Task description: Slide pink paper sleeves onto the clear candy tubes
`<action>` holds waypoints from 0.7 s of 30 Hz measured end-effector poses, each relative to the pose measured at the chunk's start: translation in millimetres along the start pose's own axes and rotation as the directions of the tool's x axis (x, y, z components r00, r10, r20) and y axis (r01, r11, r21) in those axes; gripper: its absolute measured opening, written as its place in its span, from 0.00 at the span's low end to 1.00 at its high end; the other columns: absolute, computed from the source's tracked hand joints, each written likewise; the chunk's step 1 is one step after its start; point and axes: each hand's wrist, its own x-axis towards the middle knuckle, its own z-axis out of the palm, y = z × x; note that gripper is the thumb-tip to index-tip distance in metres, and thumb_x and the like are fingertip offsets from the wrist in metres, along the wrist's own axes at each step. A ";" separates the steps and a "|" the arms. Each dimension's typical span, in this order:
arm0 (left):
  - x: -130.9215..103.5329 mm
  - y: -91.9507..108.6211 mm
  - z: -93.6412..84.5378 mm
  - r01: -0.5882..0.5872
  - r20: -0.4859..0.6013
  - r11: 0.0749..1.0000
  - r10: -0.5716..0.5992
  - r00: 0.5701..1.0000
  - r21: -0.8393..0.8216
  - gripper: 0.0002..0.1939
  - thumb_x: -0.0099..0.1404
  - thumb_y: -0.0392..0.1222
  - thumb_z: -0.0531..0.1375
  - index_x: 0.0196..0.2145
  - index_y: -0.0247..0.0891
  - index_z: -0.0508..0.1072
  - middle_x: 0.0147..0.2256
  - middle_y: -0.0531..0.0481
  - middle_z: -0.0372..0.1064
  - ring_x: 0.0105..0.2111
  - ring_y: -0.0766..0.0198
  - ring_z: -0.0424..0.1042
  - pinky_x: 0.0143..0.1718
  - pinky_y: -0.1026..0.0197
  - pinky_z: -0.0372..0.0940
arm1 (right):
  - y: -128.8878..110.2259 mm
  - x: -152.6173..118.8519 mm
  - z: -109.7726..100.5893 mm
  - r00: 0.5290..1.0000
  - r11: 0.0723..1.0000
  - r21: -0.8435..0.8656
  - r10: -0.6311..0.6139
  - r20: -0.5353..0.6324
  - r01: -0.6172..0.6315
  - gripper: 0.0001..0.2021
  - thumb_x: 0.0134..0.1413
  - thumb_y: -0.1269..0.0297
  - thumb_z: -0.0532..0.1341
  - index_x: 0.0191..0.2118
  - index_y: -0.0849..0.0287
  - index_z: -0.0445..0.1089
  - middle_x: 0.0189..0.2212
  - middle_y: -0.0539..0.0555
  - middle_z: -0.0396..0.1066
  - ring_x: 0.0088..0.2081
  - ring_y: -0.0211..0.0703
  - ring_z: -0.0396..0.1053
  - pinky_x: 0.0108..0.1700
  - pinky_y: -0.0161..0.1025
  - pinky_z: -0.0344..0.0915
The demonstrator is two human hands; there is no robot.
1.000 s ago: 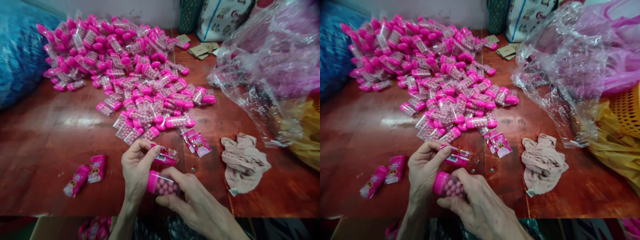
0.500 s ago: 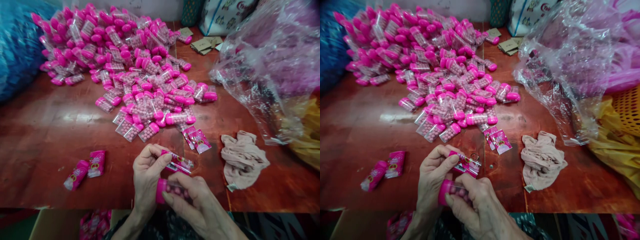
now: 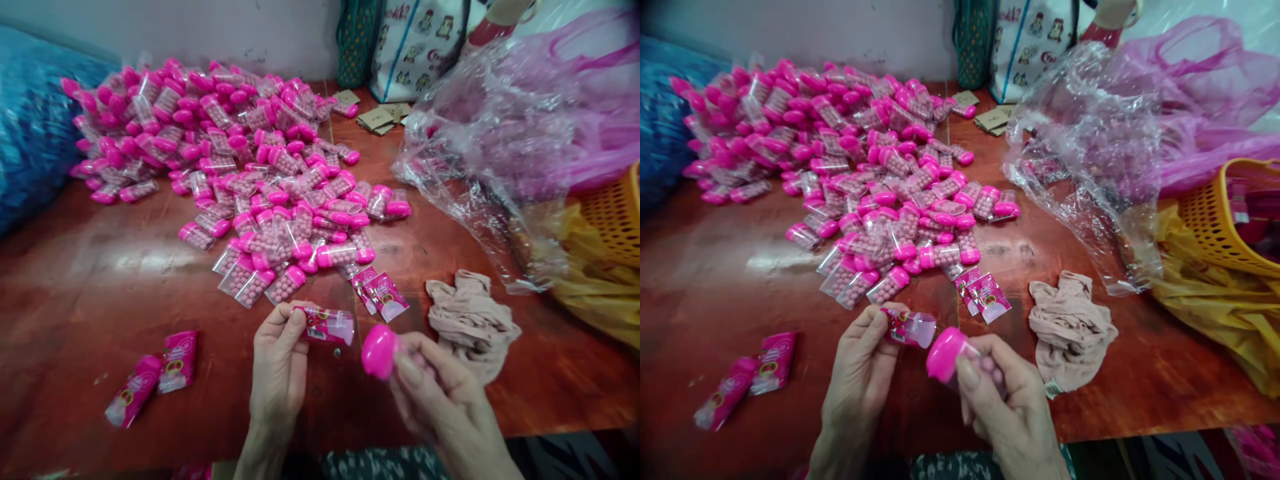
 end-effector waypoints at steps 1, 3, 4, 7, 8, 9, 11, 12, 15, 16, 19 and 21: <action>0.5 -1.1 -1.3 0.002 0.001 1.000 -0.002 1.000 0.000 0.07 0.50 0.37 0.67 0.24 0.33 0.72 0.27 0.50 0.72 0.27 0.69 0.68 0.32 0.67 0.65 | 0.9 1.4 0.1 0.998 0.999 0.034 0.003 -0.065 -0.001 0.14 0.54 0.50 0.56 0.33 0.57 0.65 0.15 0.43 0.55 0.16 0.28 0.45 0.17 0.28 0.40; 0.0 -3.0 -2.7 -0.002 0.016 1.000 0.001 1.000 0.014 0.07 0.50 0.37 0.67 0.24 0.33 0.72 0.27 0.50 0.72 0.27 0.69 0.68 0.32 0.67 0.65 | 3.8 5.9 3.9 0.987 0.999 0.024 -0.034 -0.155 0.038 0.13 0.54 0.51 0.57 0.33 0.58 0.65 0.16 0.43 0.55 0.17 0.28 0.46 0.17 0.27 0.41; -0.8 -3.8 -2.6 -0.011 0.025 1.000 0.011 1.000 0.029 0.07 0.50 0.37 0.66 0.24 0.33 0.72 0.27 0.50 0.72 0.27 0.69 0.68 0.32 0.67 0.65 | 5.7 8.5 6.8 0.981 0.998 -0.005 -0.070 -0.179 0.070 0.13 0.54 0.52 0.57 0.32 0.58 0.65 0.16 0.44 0.55 0.17 0.29 0.48 0.18 0.27 0.43; -2.6 -5.8 -0.5 -0.095 0.051 0.992 0.091 0.995 0.081 0.06 0.52 0.36 0.65 0.23 0.34 0.71 0.28 0.50 0.73 0.28 0.68 0.69 0.33 0.66 0.65 | 11.2 14.4 14.1 0.966 0.985 -0.092 -0.162 -0.200 0.146 0.14 0.54 0.53 0.57 0.31 0.60 0.65 0.17 0.45 0.55 0.19 0.30 0.50 0.18 0.28 0.46; -2.7 -6.4 0.2 -0.136 0.056 0.986 0.131 0.990 0.100 0.06 0.52 0.36 0.65 0.22 0.34 0.70 0.28 0.51 0.73 0.29 0.68 0.69 0.33 0.66 0.65 | 12.4 15.3 15.0 0.965 0.982 -0.106 -0.174 -0.195 0.156 0.14 0.54 0.53 0.57 0.31 0.60 0.66 0.17 0.44 0.54 0.19 0.30 0.49 0.18 0.28 0.46; -2.5 -7.1 0.7 -0.177 0.062 0.977 0.171 0.983 0.116 0.06 0.52 0.35 0.65 0.22 0.35 0.70 0.28 0.51 0.73 0.29 0.67 0.69 0.34 0.66 0.65 | 13.2 15.9 14.9 0.968 0.982 -0.112 -0.173 -0.183 0.155 0.14 0.54 0.53 0.57 0.31 0.61 0.66 0.16 0.44 0.53 0.18 0.30 0.48 0.18 0.28 0.45; -1.3 -8.4 0.8 -0.240 0.078 0.961 0.231 0.970 0.138 0.06 0.52 0.35 0.65 0.21 0.35 0.70 0.28 0.51 0.73 0.30 0.67 0.70 0.33 0.66 0.65 | 13.6 16.6 12.3 0.982 0.987 -0.104 -0.135 -0.130 0.122 0.15 0.55 0.53 0.56 0.31 0.61 0.66 0.17 0.43 0.50 0.19 0.29 0.46 0.18 0.29 0.44; -0.7 -9.0 0.4 -0.256 0.086 0.956 0.245 0.966 0.146 0.07 0.52 0.34 0.65 0.21 0.35 0.70 0.28 0.51 0.73 0.30 0.67 0.70 0.33 0.66 0.65 | 13.2 17.0 10.1 0.988 0.991 -0.090 -0.112 -0.102 0.103 0.15 0.55 0.53 0.56 0.30 0.61 0.66 0.17 0.43 0.49 0.19 0.29 0.45 0.18 0.29 0.43; 1.1 -10.5 -1.0 -0.263 0.117 0.953 0.246 0.962 0.153 0.06 0.52 0.34 0.65 0.21 0.36 0.70 0.28 0.51 0.73 0.29 0.65 0.71 0.32 0.64 0.65 | 10.5 19.2 3.3 0.998 0.997 -0.047 -0.057 -0.031 0.056 0.15 0.55 0.53 0.57 0.29 0.62 0.65 0.18 0.43 0.48 0.20 0.29 0.43 0.19 0.29 0.41; 1.6 -11.0 -1.2 -0.260 0.125 0.953 0.243 0.962 0.154 0.07 0.52 0.34 0.65 0.21 0.36 0.69 0.28 0.50 0.73 0.29 0.65 0.71 0.32 0.64 0.66 | 9.3 20.2 1.6 0.999 0.998 -0.032 -0.046 -0.015 0.046 0.15 0.55 0.54 0.57 0.28 0.62 0.64 0.18 0.43 0.48 0.20 0.29 0.42 0.19 0.29 0.41; 2.3 -12.2 0.4 -0.254 0.112 0.956 0.238 0.965 0.151 0.07 0.51 0.35 0.65 0.21 0.35 0.69 0.27 0.50 0.74 0.29 0.64 0.71 0.32 0.64 0.66 | 6.8 22.7 -0.4 1.000 1.000 -0.019 -0.016 0.013 0.016 0.15 0.54 0.54 0.57 0.27 0.63 0.65 0.19 0.44 0.48 0.21 0.30 0.43 0.20 0.29 0.41; 1.8 -12.7 3.2 -0.233 0.070 0.962 0.225 0.972 0.144 0.06 0.51 0.35 0.65 0.23 0.35 0.70 0.28 0.49 0.74 0.28 0.65 0.71 0.32 0.65 0.66 | 7.7 23.7 1.2 0.999 0.997 -0.065 -0.040 -0.018 0.039 0.14 0.54 0.55 0.58 0.28 0.63 0.66 0.19 0.45 0.52 0.21 0.30 0.45 0.20 0.29 0.44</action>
